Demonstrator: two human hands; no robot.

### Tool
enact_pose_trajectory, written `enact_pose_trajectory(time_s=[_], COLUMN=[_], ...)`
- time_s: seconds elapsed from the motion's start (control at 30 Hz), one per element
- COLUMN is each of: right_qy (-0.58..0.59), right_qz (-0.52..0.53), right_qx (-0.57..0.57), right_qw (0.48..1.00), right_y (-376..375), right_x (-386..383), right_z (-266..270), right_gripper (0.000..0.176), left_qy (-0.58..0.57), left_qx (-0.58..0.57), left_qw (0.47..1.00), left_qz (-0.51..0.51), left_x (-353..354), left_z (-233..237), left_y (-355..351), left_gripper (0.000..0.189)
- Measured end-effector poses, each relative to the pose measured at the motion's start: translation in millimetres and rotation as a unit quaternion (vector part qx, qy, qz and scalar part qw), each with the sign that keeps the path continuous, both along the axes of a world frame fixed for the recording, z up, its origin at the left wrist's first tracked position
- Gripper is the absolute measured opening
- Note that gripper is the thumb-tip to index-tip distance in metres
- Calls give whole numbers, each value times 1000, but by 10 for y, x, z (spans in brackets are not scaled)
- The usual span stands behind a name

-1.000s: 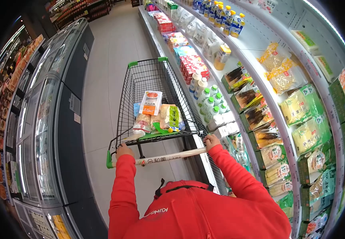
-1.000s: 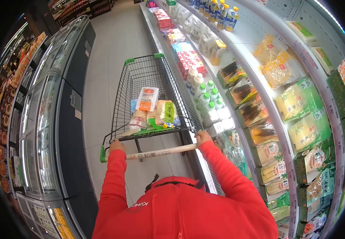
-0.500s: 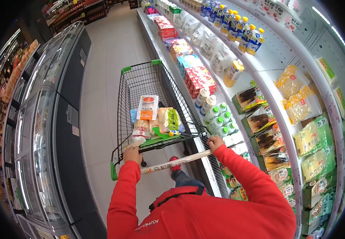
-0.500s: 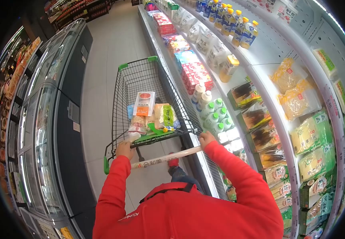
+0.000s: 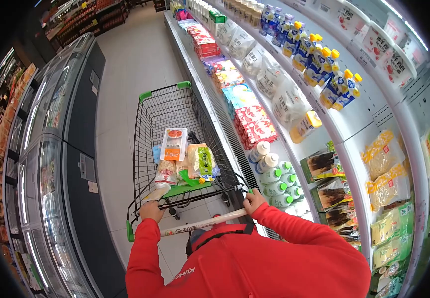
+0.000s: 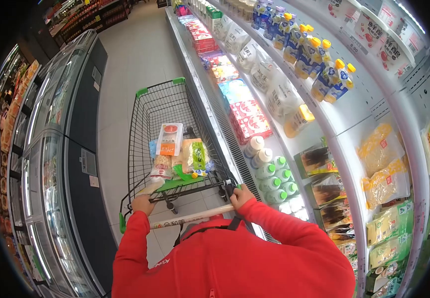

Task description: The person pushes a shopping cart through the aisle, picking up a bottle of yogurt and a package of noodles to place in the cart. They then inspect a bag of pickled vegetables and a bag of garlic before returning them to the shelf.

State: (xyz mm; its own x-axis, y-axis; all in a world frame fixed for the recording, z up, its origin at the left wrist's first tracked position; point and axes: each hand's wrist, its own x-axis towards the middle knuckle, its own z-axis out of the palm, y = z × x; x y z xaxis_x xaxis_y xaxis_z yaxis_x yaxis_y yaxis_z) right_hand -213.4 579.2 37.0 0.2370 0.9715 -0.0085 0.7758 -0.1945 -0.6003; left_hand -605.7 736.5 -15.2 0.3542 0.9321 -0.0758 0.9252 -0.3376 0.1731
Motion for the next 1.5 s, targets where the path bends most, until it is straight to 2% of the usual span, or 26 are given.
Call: enact_pose_trajectory(time_s=[0.13,0.4,0.43,0.57,0.67,0.7,0.8,0.87,0.93,1.0,1.13,1.17,1.27,1.5], right_qy=[7,6,-10,-71,-60,-73,-156,-175,-180,-177,-235,-257,-220,-194], right_qz=[-8,-10,-6,7,-22,-53,-20,-15,-3,6,13,20,29,45], right_qx=[50,72,55,-9,-90,-147,-62,-119,-204,-241,-300,-278,-310,-272], right_qw=[999,997,998,997,994,985,986,977,962,954,925,925,924,942], right_y=[599,1787,1938,2551,3058,3218,3604,3953,4352,4764,5577,5759,6391,7504], right_x=[1,3,22,58,14,-44,18,86,69,190,372,427,594,836], right_z=[-117,-300,-314,-347,-155,-17,-36,-33,187,111,14,-43,-102,-193], right_gripper=[14,15,16,16,19,34,47,62,76,83,84,80,75,67], left_qy=[13,23,-1,40,57,62,57,39,38,42,26,20,22,-4], left_qx=[-21,-53,-26,-61,-47,-71,-79,-73,-67,-61,-67,-65,-75,-65], left_qw=[999,998,1000,997,997,995,994,996,995,995,996,996,995,996], left_qz=[24,29,17,26,23,24,40,46,55,68,61,60,69,65], left_x=[8,-40,-59,-25,-6,33,128,179,255,339,471,497,599,743], left_z=[32,24,-25,39,11,112,105,72,132,83,77,68,74,35], left_y=[590,1838,2004,2581,3000,3131,3510,3776,4010,4278,4789,4935,5385,6466], left_gripper=[33,37,41,44,45,46,46,46,41,39,39,39,36,34])
